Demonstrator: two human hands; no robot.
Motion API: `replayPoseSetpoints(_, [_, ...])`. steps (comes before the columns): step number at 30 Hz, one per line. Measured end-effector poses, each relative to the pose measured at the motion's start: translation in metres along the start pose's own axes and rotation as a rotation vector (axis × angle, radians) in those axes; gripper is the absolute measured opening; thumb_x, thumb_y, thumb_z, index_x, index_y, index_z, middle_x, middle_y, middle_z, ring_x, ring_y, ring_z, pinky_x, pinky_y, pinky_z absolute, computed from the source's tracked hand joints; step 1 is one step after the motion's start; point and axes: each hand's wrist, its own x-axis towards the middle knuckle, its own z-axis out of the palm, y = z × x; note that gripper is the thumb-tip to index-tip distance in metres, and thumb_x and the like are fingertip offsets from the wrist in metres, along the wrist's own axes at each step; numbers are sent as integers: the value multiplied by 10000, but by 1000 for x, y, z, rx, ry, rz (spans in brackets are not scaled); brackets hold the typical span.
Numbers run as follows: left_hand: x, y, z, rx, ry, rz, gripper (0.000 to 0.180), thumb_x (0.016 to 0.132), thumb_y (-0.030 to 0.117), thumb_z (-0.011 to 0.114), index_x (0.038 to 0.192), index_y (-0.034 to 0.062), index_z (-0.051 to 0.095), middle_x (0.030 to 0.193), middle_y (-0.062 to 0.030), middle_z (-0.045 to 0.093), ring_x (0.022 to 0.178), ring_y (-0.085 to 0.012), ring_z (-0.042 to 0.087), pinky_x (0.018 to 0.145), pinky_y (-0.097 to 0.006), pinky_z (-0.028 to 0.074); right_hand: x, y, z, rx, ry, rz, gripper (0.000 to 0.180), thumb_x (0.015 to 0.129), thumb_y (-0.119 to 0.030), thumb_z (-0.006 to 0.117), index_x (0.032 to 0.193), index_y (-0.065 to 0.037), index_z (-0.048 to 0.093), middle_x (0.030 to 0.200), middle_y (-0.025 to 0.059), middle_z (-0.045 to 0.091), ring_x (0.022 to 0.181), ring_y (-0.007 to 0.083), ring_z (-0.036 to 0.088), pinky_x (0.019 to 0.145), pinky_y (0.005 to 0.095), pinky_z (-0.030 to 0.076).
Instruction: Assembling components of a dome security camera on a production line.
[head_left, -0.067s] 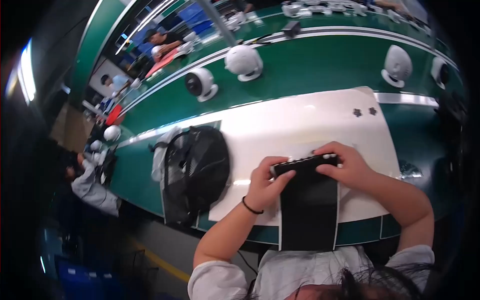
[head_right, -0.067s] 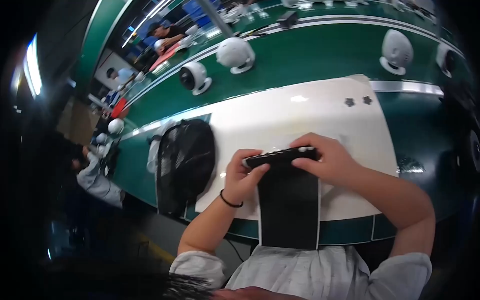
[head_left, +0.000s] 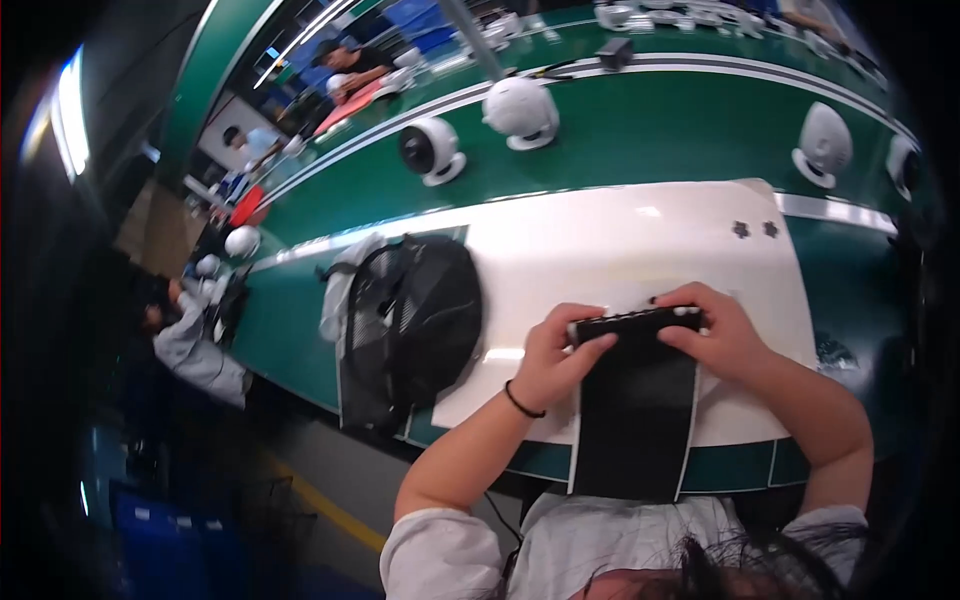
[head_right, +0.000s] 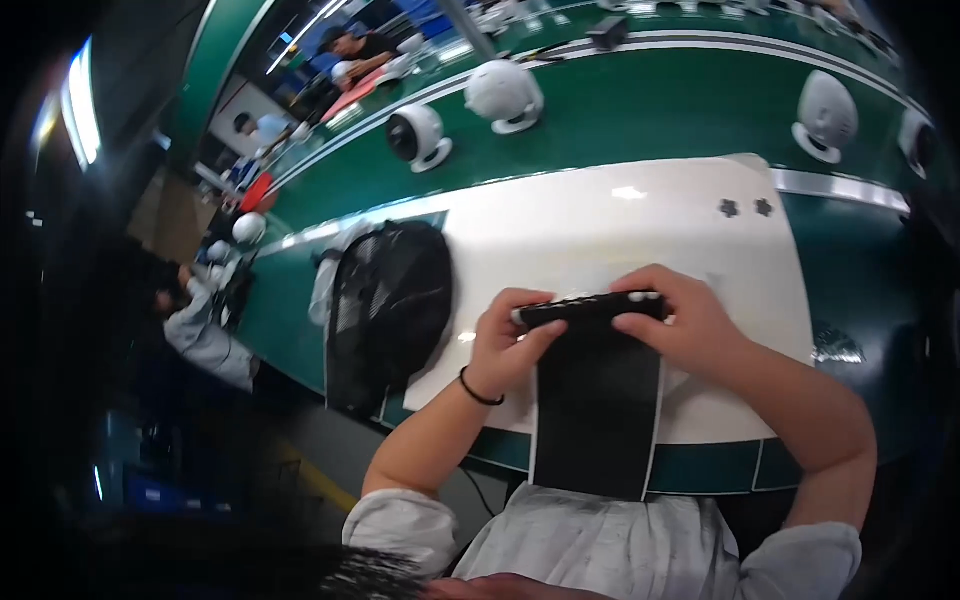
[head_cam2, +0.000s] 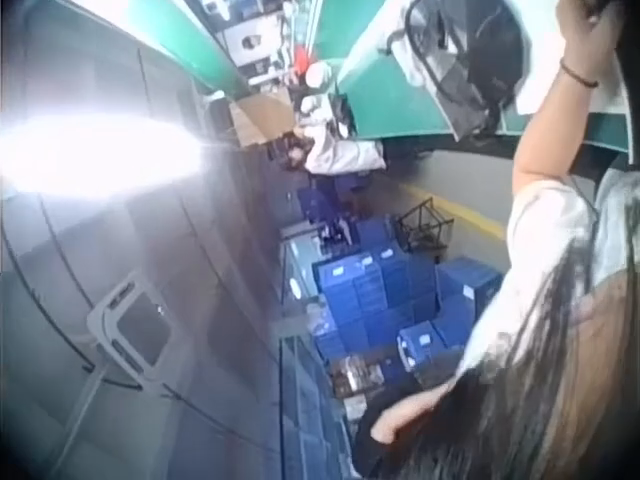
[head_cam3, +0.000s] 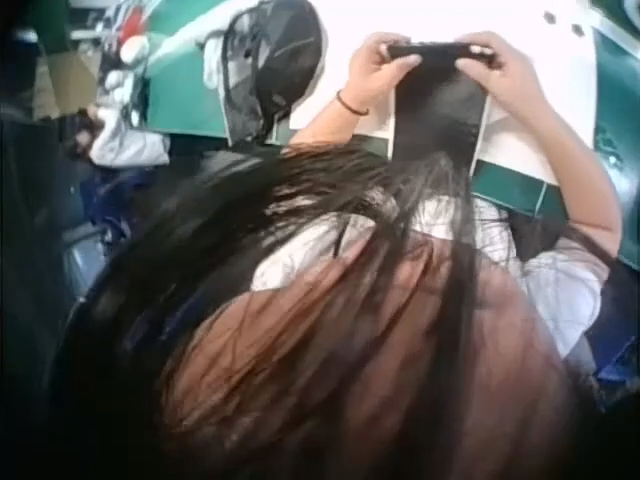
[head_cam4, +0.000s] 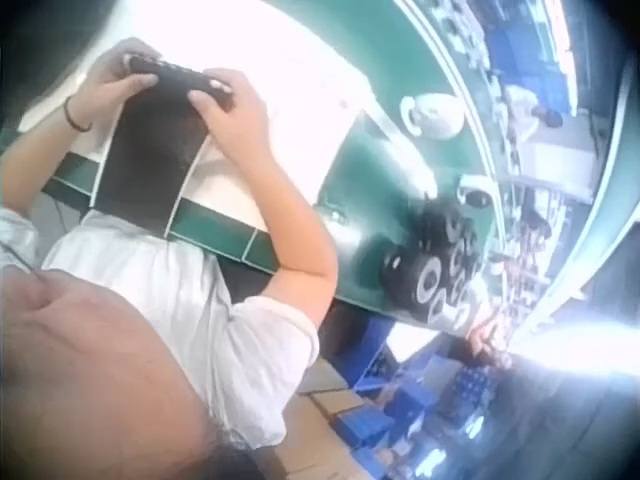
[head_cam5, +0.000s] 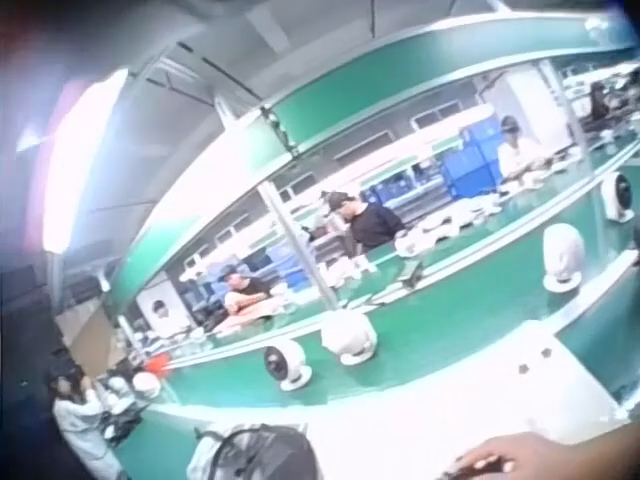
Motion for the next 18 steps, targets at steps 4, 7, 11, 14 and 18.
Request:
replayPoseSetpoints(4, [-9, 9, -12, 22, 0, 72, 239, 772, 63, 652, 983, 47, 540, 781, -4, 570, 637, -32, 509, 565, -170, 403, -4, 0, 18, 78, -7, -18, 270, 752, -57, 634, 1005, -53, 539, 950, 47, 568, 831, 122, 542, 708, 237, 440])
replayPoseSetpoints(7, [-14, 11, -21, 17, 16, 82, 208, 771, 76, 656, 959, 47, 571, 778, -11, 582, 628, -37, 518, 560, -176, 407, -5, -6, 27, 123, 0, 16, 268, 754, -38, 629, 1000, -47, 525, 900, 34, 552, 794, 86, 519, 696, 219, 431])
replayPoseSetpoints(11, [-18, 12, -27, 60, -7, 98, 182, 759, 53, 659, 930, 40, 598, 775, -24, 593, 655, -60, 538, 583, -194, 424, -6, -6, 35, 95, 11, -14, 265, 756, -34, 626, 1000, -46, 525, 890, 28, 553, 788, 83, 520, 691, 217, 430])
replayPoseSetpoints(14, [-18, 10, -27, 32, -7, 116, 155, 753, 56, 657, 900, 34, 614, 769, -35, 605, 670, -85, 547, 587, -210, 427, -7, -5, 37, 109, 10, 14, 263, 756, -37, 628, 998, -45, 526, 881, 25, 555, 776, 78, 519, 682, 215, 430])
replayPoseSetpoints(18, [-19, 12, -27, -23, -12, 80, 122, 746, 12, 651, 865, 26, 628, 774, -28, 602, 684, -72, 552, 605, -199, 432, -8, -4, 36, 106, 16, 1, 247, 757, -56, 640, 981, -44, 537, 857, 20, 561, 770, 72, 518, 671, 212, 428])
